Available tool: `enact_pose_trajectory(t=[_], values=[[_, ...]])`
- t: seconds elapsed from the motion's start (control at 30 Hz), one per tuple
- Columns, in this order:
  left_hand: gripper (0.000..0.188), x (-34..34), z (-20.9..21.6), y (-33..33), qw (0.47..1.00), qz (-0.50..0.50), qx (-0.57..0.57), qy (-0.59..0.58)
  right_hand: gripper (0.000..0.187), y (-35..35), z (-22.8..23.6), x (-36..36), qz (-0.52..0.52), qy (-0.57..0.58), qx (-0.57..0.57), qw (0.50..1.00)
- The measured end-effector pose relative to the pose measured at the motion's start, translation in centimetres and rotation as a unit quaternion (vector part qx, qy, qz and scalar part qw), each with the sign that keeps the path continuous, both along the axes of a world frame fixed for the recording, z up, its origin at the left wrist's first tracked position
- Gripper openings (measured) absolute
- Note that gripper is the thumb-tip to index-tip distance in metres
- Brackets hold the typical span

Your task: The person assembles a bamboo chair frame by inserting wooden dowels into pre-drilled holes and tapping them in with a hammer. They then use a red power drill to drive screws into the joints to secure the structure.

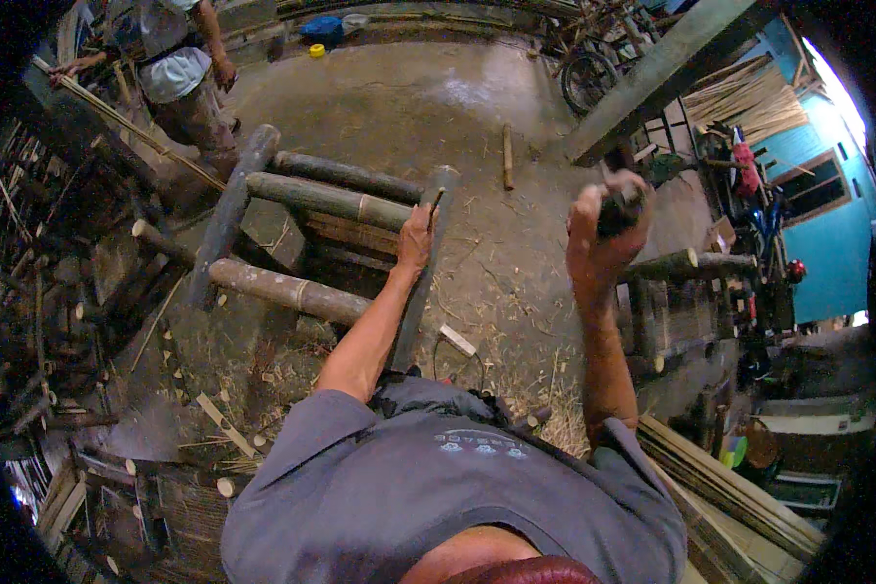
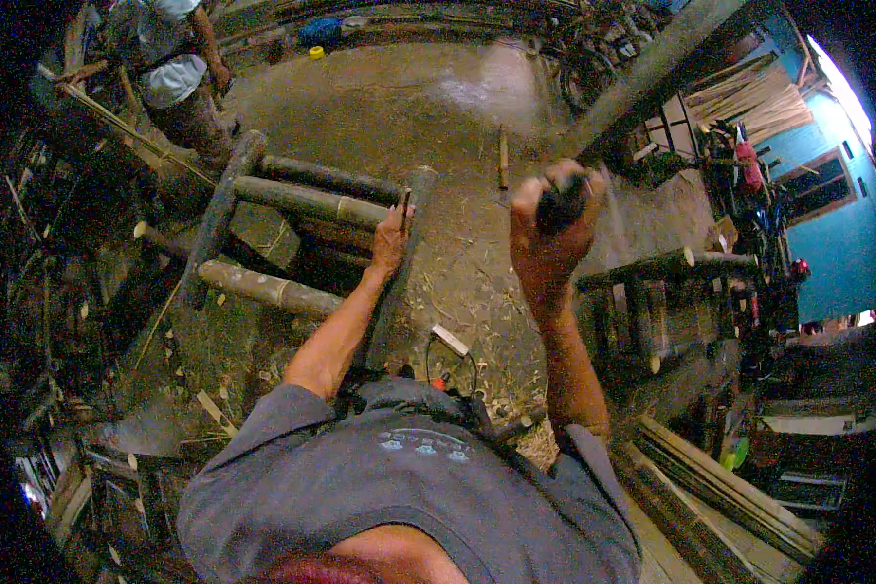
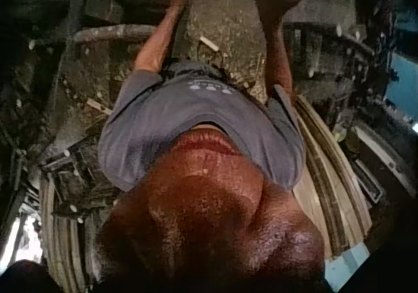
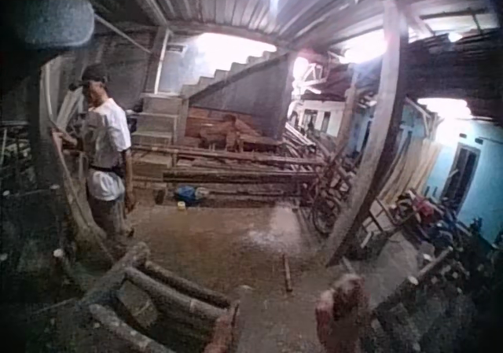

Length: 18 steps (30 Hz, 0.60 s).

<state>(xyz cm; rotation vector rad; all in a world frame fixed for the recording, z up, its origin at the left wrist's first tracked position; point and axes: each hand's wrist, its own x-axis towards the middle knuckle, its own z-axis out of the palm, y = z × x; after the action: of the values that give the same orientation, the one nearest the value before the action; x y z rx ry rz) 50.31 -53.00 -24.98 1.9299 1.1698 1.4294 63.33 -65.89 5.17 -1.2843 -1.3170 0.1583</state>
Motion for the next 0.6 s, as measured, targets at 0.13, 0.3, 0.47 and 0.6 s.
enact_pose_trajectory(t=[0.13, 0.3, 0.47, 0.6], values=[[0.022, 1.4, 0.5, -0.2, 0.980, -0.055, -0.143, -0.128, 0.025, -2.6, -10.9, 3.5, -0.023, -0.250, -0.279, 0.927], [0.021, 0.6, -0.6, 1.1, 0.999, 0.014, 0.030, 0.036, 0.032, -0.4, -4.3, 3.9, -0.029, -0.282, -0.187, 0.941], [0.019, -0.6, -0.4, 0.1, 1.000, 0.005, -0.012, 0.027, 0.028, 1.6, 2.8, 1.7, 0.093, 0.148, 0.037, 0.984], [0.020, 2.1, -1.2, 0.2, 0.987, -0.063, -0.113, -0.100, 0.037, -1.8, -10.3, 3.3, -0.059, -0.347, -0.160, 0.922]])
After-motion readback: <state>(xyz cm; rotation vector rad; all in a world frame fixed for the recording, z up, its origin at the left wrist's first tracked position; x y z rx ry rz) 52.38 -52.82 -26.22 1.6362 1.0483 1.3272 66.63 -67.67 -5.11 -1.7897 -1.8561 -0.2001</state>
